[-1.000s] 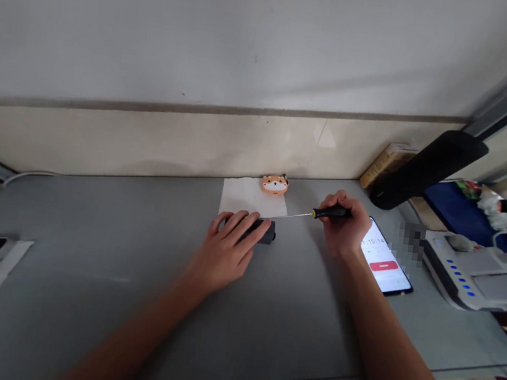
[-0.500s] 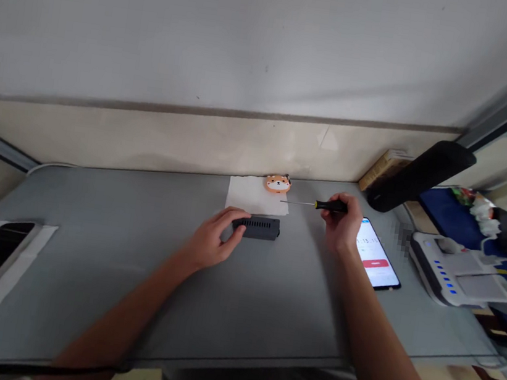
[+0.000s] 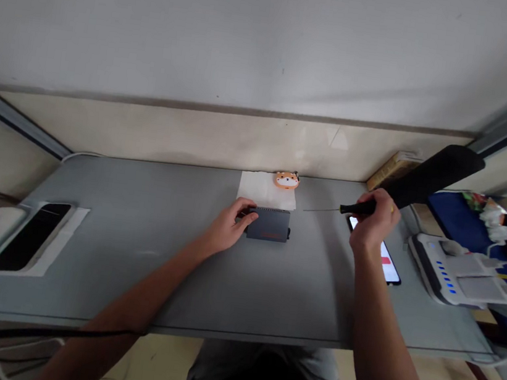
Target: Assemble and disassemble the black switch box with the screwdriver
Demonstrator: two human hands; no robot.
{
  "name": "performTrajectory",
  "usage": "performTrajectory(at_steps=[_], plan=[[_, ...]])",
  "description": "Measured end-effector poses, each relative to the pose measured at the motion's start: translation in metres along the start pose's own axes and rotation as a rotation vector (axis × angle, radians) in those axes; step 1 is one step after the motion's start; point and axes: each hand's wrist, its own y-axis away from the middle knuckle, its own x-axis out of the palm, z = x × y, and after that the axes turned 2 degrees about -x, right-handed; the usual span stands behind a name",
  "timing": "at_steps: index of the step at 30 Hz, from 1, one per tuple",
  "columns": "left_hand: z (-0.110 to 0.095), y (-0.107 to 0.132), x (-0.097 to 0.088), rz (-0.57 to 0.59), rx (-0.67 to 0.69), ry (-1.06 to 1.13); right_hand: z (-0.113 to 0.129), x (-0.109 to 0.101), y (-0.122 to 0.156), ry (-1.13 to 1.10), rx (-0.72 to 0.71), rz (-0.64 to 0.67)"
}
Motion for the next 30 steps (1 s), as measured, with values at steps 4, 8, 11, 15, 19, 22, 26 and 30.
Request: performTrajectory(at_steps=[4,8,11,15,19,22,26,30], plan=[[0.0,-0.001,-0.002,-0.046,0.03,-0.183,0.017,-0.005,0.016,0.06,-0.229,0.161],[0.002,-0.003,-0.002,-0.036,0.148,-0.34,0.021,-0.002,0.039,0.227,-0.312,0.597],[0.003,-0.003,-0.002,-0.024,0.206,-0.406,0.022,0.005,0.052,0.316,-0.423,0.774],[0.002,-0.002,-0.001,-0.049,0.236,-0.433,0.019,0.011,0.06,0.316,-0.547,0.739],[0.003,-0.002,0.0,-0.058,0.223,-0.43,0.015,0.011,0.061,0.301,-0.723,0.728],[0.002,-0.002,-0.001,-0.063,0.221,-0.42,0.013,0.009,0.061,0.299,-0.774,0.713],[0.0,-0.001,-0.003,-0.133,0.268,-0.418,0.013,0.008,0.061,0.276,-0.767,0.685],[-0.002,-0.002,-0.007,-0.172,0.319,-0.44,0.013,0.01,0.063,0.271,-0.815,0.685]])
